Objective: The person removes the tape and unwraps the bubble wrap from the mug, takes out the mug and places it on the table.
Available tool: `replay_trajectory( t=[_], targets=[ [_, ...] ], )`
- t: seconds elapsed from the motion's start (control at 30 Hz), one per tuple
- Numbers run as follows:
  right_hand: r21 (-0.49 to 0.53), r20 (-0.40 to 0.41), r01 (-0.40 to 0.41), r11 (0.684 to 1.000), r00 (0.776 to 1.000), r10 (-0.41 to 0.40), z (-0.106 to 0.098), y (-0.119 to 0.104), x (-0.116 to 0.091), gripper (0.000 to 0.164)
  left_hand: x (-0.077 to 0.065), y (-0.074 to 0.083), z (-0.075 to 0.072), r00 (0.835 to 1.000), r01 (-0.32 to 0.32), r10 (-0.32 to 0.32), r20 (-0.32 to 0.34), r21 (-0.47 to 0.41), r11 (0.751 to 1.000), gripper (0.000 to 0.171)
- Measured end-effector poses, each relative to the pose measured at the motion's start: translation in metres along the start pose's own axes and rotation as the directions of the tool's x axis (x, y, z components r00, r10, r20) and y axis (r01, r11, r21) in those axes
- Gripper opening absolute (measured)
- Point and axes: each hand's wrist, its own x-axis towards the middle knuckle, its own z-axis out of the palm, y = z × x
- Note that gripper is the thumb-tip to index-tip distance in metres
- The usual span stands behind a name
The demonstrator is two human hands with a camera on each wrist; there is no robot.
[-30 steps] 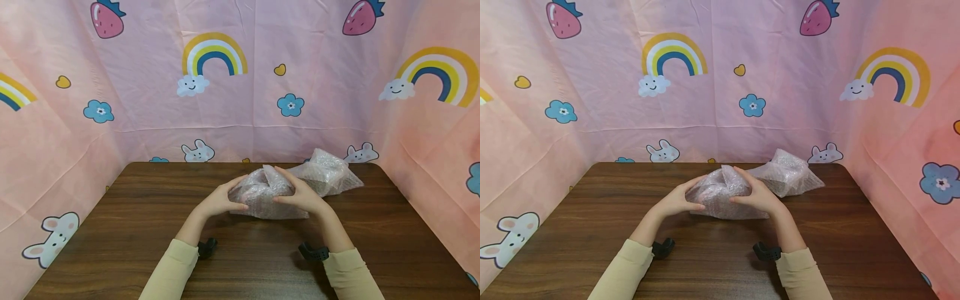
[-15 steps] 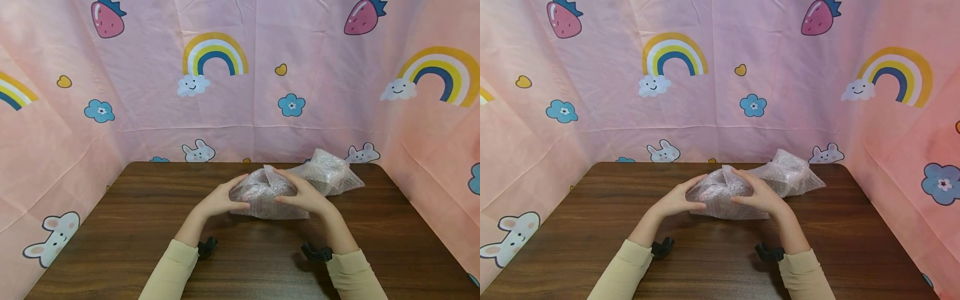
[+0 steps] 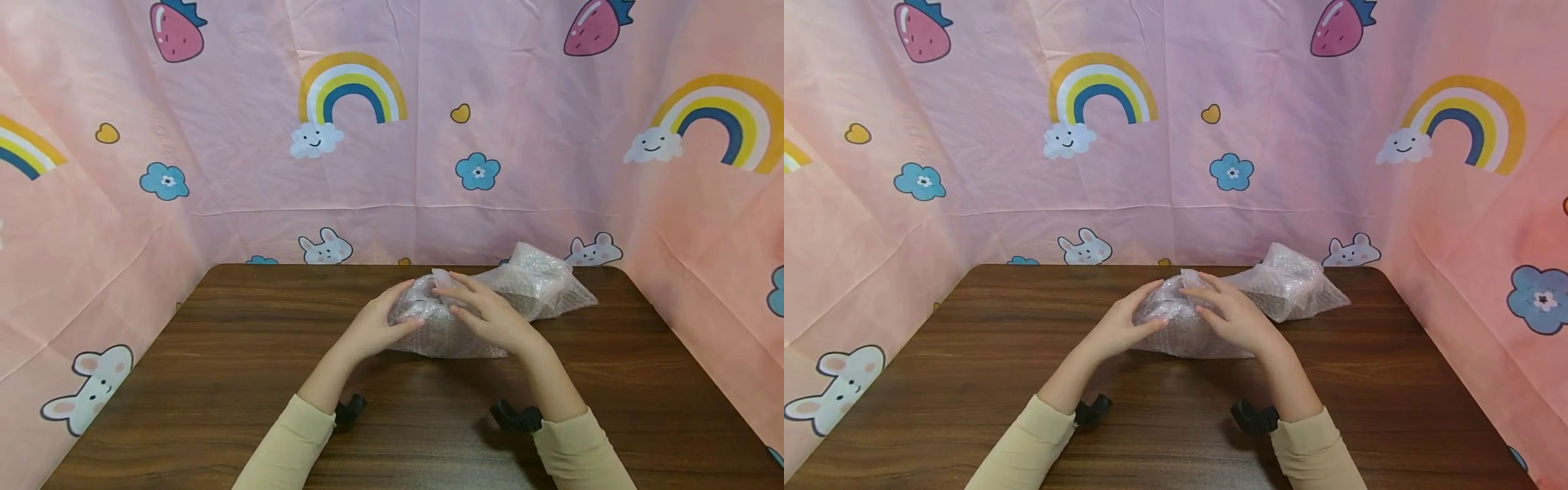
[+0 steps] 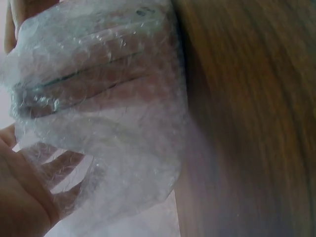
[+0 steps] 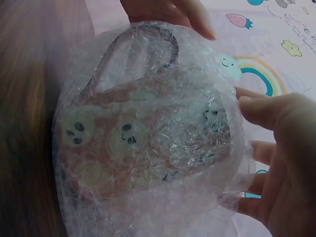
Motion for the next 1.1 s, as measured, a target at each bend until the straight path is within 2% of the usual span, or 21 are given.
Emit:
replay_trajectory(
  t=[0.2, 0.47, 0.77, 1.1],
  targets=[
    [-0.062, -0.011, -0.004, 0.998, 1.0, 0.003, 0.0013, -0.0004, 0.0005, 0.028, -0.0005, 0.0025, 0.003, 1.0, 0.019, -0.019, -0.004, 0.021, 1.0, 0.073],
    [-0.071, -0.03, -0.073, 0.995, 0.997, 0.071, 0.0025, -0.0013, -0.0002, 0.016, -0.0003, 0.0027, 0.0028, 1.0, 0.031, -0.031, 0.004, 0.0, 1.0, 0.071],
    [0.0, -0.059, -0.071, 0.997, 0.996, 0.071, 0.0038, -0.0027, 0.0001, 0.008, -0.0011, 0.0012, 0.0039, 0.999, 0.043, -0.043, 0.007, -0.007, 0.999, 0.069],
    [0.089, -0.055, -0.089, 0.992, 0.994, 0.094, 0.0025, -0.0005, 0.0002, 0.008, -0.0018, 0.0032, 0.0035, 0.998, 0.053, -0.053, 0.016, -0.012, 0.999, 0.067]
  ],
)
